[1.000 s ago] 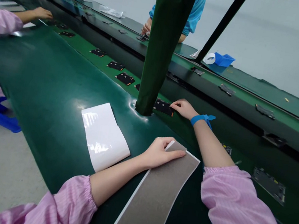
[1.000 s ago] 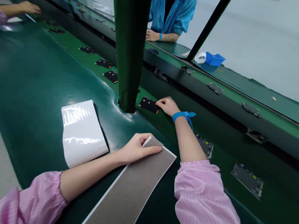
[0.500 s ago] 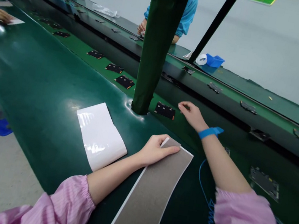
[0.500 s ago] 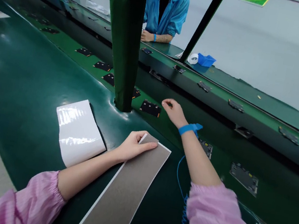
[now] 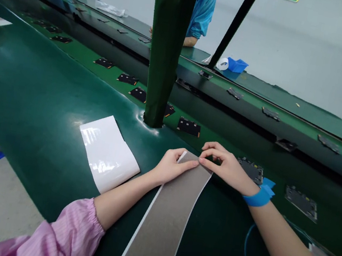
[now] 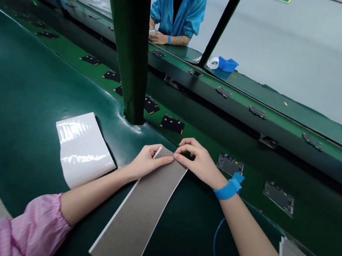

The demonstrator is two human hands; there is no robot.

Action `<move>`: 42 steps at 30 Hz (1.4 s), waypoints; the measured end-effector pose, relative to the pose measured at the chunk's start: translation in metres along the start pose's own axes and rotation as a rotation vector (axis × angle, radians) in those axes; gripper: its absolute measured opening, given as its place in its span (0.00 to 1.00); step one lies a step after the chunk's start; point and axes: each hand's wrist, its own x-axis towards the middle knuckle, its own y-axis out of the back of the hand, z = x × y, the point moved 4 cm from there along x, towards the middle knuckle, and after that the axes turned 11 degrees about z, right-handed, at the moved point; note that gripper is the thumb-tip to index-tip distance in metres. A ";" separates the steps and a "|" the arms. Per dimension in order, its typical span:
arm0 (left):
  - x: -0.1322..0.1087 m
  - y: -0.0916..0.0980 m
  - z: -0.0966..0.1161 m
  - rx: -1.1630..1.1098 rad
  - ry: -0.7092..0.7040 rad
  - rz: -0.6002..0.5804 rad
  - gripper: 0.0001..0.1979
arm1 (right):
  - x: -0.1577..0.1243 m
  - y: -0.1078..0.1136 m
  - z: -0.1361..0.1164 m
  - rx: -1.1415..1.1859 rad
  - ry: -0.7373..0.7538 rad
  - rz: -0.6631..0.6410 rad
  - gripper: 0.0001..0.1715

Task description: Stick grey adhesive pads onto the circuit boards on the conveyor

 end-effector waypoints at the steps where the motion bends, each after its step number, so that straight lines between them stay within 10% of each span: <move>1: 0.000 0.000 0.000 0.000 0.001 0.001 0.17 | 0.000 0.000 0.000 -0.015 0.012 0.012 0.21; 13: -0.001 -0.002 0.001 -0.093 0.081 -0.013 0.17 | 0.011 0.003 0.016 -0.051 0.013 0.155 0.22; 28: 0.000 -0.001 0.001 -0.048 0.054 -0.020 0.13 | 0.144 -0.046 0.059 -0.163 -0.069 0.253 0.08; 42: 0.001 -0.002 0.004 -0.036 0.048 -0.029 0.11 | 0.139 -0.049 0.090 -0.211 -0.120 0.309 0.09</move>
